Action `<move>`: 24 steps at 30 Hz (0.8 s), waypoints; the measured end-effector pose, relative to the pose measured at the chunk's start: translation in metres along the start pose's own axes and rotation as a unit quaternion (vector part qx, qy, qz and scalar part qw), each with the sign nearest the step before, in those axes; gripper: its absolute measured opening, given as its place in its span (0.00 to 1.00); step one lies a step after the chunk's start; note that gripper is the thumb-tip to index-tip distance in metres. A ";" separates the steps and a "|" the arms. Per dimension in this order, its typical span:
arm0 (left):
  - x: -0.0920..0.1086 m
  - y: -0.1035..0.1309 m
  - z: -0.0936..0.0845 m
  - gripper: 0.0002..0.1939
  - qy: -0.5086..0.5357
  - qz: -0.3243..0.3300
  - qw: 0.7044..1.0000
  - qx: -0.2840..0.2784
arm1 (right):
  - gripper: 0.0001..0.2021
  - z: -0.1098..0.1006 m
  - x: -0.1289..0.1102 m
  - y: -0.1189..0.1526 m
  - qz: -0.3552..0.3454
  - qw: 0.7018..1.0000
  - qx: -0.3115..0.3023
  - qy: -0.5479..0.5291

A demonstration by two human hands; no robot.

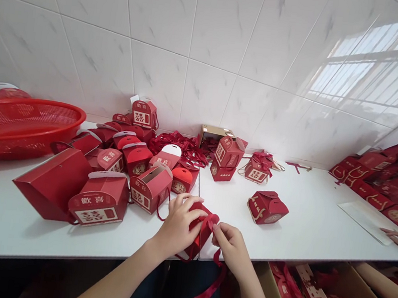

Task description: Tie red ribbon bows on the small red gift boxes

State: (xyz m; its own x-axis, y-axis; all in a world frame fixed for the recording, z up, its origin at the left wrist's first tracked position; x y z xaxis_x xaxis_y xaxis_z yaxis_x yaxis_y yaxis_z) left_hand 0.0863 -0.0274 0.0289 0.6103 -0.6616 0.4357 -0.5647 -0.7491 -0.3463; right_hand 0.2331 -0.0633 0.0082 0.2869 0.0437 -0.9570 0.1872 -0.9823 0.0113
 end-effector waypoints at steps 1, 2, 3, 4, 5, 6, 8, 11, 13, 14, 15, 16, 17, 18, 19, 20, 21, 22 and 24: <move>0.000 0.001 0.001 0.10 0.003 0.000 1.000 0.003 | 0.22 0.001 -0.001 0.000 -0.002 1.000 -0.001 0.002; 0.000 0.001 0.002 0.10 0.005 0.000 1.000 0.007 | 0.22 0.002 -0.002 -0.001 -0.003 1.000 -0.001 0.005; -0.001 0.002 0.004 0.09 0.007 0.000 1.000 0.013 | 0.22 0.003 -0.002 -0.002 -0.003 1.000 -0.003 0.007; -0.001 0.002 0.005 0.08 0.006 0.000 1.000 0.017 | 0.22 0.004 -0.002 -0.002 -0.002 1.000 -0.004 0.011; -0.002 0.002 0.006 0.08 0.004 0.002 1.000 0.020 | 0.21 0.005 -0.002 -0.003 -0.001 1.000 -0.005 0.018; -0.002 0.002 0.006 0.08 0.000 0.004 1.000 0.025 | 0.21 0.006 -0.001 -0.003 0.000 1.000 -0.002 0.031; -0.002 0.002 0.004 0.09 -0.016 0.013 0.999 0.036 | 0.20 0.004 -0.001 -0.003 -0.008 0.997 0.027 0.076; 0.001 0.001 -0.006 0.10 -0.055 0.028 0.996 0.060 | 0.12 -0.004 -0.006 0.000 -0.060 0.980 0.111 0.156; 0.007 0.000 -0.014 0.10 -0.077 0.042 0.993 0.074 | 0.14 -0.006 -0.013 0.001 -0.105 0.969 0.128 0.182; 0.010 0.000 -0.018 0.10 -0.085 0.049 0.992 0.079 | 0.16 -0.006 -0.016 0.001 -0.122 0.969 0.114 0.183; 0.013 -0.001 -0.020 0.10 -0.090 0.054 0.991 0.085 | 0.16 -0.006 -0.019 0.000 -0.136 0.971 0.093 0.175; 0.016 -0.002 -0.023 0.10 -0.093 0.059 0.990 0.091 | 0.14 -0.005 -0.022 -0.002 -0.149 0.974 0.073 0.157; 0.018 -0.003 -0.025 0.10 -0.093 0.060 0.989 0.098 | 0.13 -0.004 -0.024 -0.003 -0.157 0.977 0.057 0.132; 0.020 -0.004 -0.028 0.10 -0.089 0.058 0.989 0.108 | 0.12 -0.004 -0.026 -0.004 -0.159 0.981 0.046 0.100; 0.022 -0.005 -0.030 0.09 -0.081 0.054 0.988 0.121 | 0.11 -0.004 -0.027 -0.006 -0.155 0.985 0.040 0.065; 0.024 -0.006 -0.033 0.09 -0.069 0.051 0.987 0.137 | 0.11 -0.004 -0.027 -0.007 -0.148 0.988 0.035 0.031; 0.025 -0.008 -0.037 0.08 -0.054 0.048 0.985 0.154 | 0.11 -0.004 -0.027 -0.008 -0.139 0.990 0.030 0.001; 0.026 -0.009 -0.040 0.08 -0.037 0.047 0.984 0.170 | 0.11 -0.003 -0.028 -0.009 -0.130 0.991 0.023 -0.021; 0.028 -0.011 -0.048 0.08 -0.003 0.046 0.981 0.188 | 0.11 -0.003 -0.030 -0.008 -0.125 0.991 0.024 -0.048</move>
State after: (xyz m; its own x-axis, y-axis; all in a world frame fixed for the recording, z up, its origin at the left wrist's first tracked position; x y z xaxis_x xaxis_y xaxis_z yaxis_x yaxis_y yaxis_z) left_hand 0.0830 -0.0357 0.0846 0.5708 -0.7257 0.3842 -0.3734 -0.6461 -0.6657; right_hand 0.2260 -0.0557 0.0380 0.1462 0.2709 -0.9515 0.1964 -0.9506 -0.2404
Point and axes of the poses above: each hand's wrist, its own y-axis away from the middle knuckle, its own z-axis out of the palm, x = y × z, the point moved 4 cm from there along -y, towards the middle knuckle, and after that the axes turned 11 degrees about -x, right-handed, at the moved point
